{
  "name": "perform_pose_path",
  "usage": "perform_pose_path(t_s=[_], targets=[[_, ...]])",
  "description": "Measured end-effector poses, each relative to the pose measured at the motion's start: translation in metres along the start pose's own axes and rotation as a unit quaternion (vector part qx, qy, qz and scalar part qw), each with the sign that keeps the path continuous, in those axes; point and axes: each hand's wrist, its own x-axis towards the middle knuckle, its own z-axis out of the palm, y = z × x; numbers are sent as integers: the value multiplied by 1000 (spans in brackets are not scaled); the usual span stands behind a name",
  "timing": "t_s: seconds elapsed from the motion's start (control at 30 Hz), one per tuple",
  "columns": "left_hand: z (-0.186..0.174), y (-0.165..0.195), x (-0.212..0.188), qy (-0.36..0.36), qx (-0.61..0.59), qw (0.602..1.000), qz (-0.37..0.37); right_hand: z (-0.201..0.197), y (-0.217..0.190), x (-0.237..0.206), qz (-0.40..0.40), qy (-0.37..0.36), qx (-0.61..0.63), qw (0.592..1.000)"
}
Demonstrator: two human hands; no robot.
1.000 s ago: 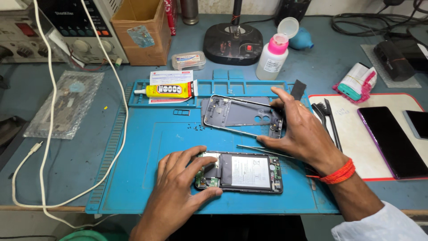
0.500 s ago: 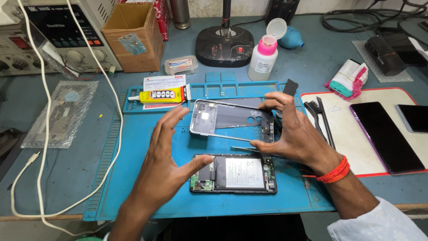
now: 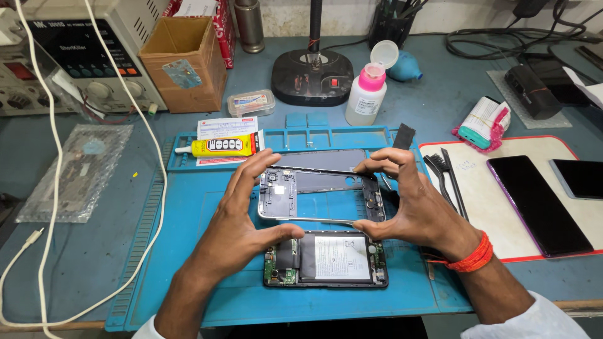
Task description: The person repairs a disassembled smartphone on a blue repair mat. They use tweezers and a spudger to work around the battery and internal board, unscrew components with a screwdriver, then align the midframe and press the back cover onto the phone to reassemble it.
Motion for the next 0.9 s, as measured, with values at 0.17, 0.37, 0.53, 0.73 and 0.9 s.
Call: perform_pose_path(t_s=[0.17, 0.37, 0.53, 0.73, 0.9], targets=[[-5, -1, 1, -31, -6, 999, -18, -3, -1, -2, -23, 11, -4, 1000], [-4, 0, -2, -19, -25, 999, -20, -3, -3, -3, -15, -2, 0, 1000], [-2, -4, -6, 0, -33, 999, 20, -4, -4, -3, 9, -13, -9, 1000], [-1, -6, -8, 23, -65, 995, 74, -6, -2, -5, 20, -20, -12, 1000], [-1, -4, -10, 22, -68, 996, 60, -5, 1, -7, 1, -4, -1, 1000]])
